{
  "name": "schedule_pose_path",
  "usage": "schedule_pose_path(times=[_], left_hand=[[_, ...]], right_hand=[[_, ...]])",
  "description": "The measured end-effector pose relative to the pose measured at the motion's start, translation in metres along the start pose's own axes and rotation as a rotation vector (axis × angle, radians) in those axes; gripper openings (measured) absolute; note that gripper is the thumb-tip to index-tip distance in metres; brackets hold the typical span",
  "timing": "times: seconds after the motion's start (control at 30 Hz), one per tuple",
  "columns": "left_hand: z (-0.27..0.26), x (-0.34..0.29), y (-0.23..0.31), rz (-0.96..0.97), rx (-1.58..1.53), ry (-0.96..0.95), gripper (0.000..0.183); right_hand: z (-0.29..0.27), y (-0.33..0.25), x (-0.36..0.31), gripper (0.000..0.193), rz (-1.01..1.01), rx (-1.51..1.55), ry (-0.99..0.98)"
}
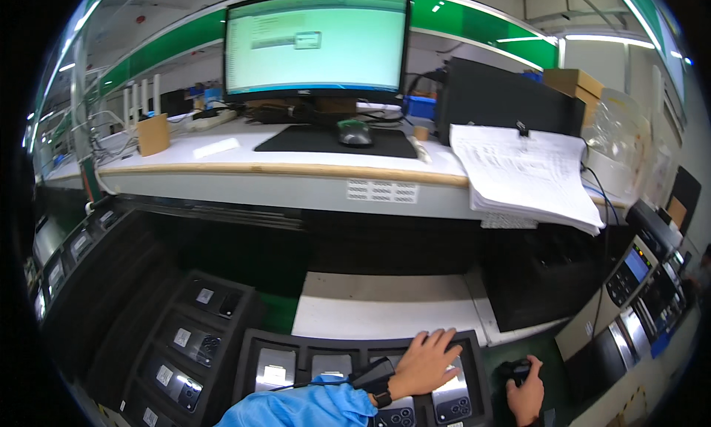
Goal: Scan and organize smartphones in an assembly line environment.
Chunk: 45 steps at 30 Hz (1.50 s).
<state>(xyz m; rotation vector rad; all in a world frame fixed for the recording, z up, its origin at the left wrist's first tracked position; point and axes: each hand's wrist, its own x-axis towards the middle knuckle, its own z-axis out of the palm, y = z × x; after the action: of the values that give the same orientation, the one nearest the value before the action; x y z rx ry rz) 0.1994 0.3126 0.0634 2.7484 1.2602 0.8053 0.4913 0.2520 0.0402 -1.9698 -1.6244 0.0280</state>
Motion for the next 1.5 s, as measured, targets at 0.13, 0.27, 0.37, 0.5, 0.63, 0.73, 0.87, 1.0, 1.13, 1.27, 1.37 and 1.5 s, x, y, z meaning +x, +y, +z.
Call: schedule_pose_path(times=[0.13, 0.27, 0.37, 0.5, 0.63, 0.73, 0.87, 1.0, 1.13, 1.27, 1.37, 1.5], left_hand=[[-0.007, 0.003, -0.009, -0.047, -0.088, 0.004, 0.049], [-0.016, -0.006, -0.022, -0.037, -0.041, 0.066, 0.048], [-0.01, 0.004, -0.004, 0.028, -0.036, 0.066, 0.048], [-0.013, 0.008, 0.005, 0.02, -0.063, 0.046, 0.047], [-0.015, 0.001, -0.005, -0.02, -0.057, 0.057, 0.045], [-0.013, -0.005, -0.009, -0.035, -0.06, 0.071, 0.045], [0.0, 0.007, -0.002, -0.072, -0.204, 0.071, 0.046], [-0.012, 0.0, -0.004, -0.088, -0.262, 0.137, 0.043], [-0.013, 0.003, -0.007, -0.09, -0.306, 0.132, 0.041], [-0.017, 0.002, -0.015, -0.084, -0.433, 0.105, 0.04], [-0.016, 0.001, -0.016, -0.117, -0.478, 0.078, 0.044], [-0.018, 0.005, -0.022, -0.172, -0.607, -0.033, 0.051]], right_hand=[[-0.013, -0.03, 0.01, 0.067, 0.085, 0.031, -0.096], [0.008, -0.041, 0.018, 0.065, 0.097, 0.067, -0.124], [-0.012, -0.026, 0.006, 0.064, 0.156, 0.063, -0.094], [-0.02, -0.023, 0.0, 0.063, 0.168, 0.071, -0.081], [-0.003, -0.028, 0.004, 0.061, 0.128, 0.085, -0.076], [-0.009, -0.034, 0.003, 0.063, 0.102, 0.082, -0.048], [-0.011, -0.018, 0.001, 0.063, 0.108, 0.069, 0.001], [-0.008, -0.025, 0.003, 0.064, 0.113, 0.115, -0.042], [-0.006, -0.023, 0.005, 0.063, 0.089, 0.109, -0.027], [-0.006, -0.025, 0.007, 0.064, 0.129, 0.088, -0.054], [-0.006, -0.023, 0.007, 0.063, 0.129, 0.098, -0.071], [-0.012, -0.022, 0.005, 0.064, 0.141, 0.108, -0.072]])
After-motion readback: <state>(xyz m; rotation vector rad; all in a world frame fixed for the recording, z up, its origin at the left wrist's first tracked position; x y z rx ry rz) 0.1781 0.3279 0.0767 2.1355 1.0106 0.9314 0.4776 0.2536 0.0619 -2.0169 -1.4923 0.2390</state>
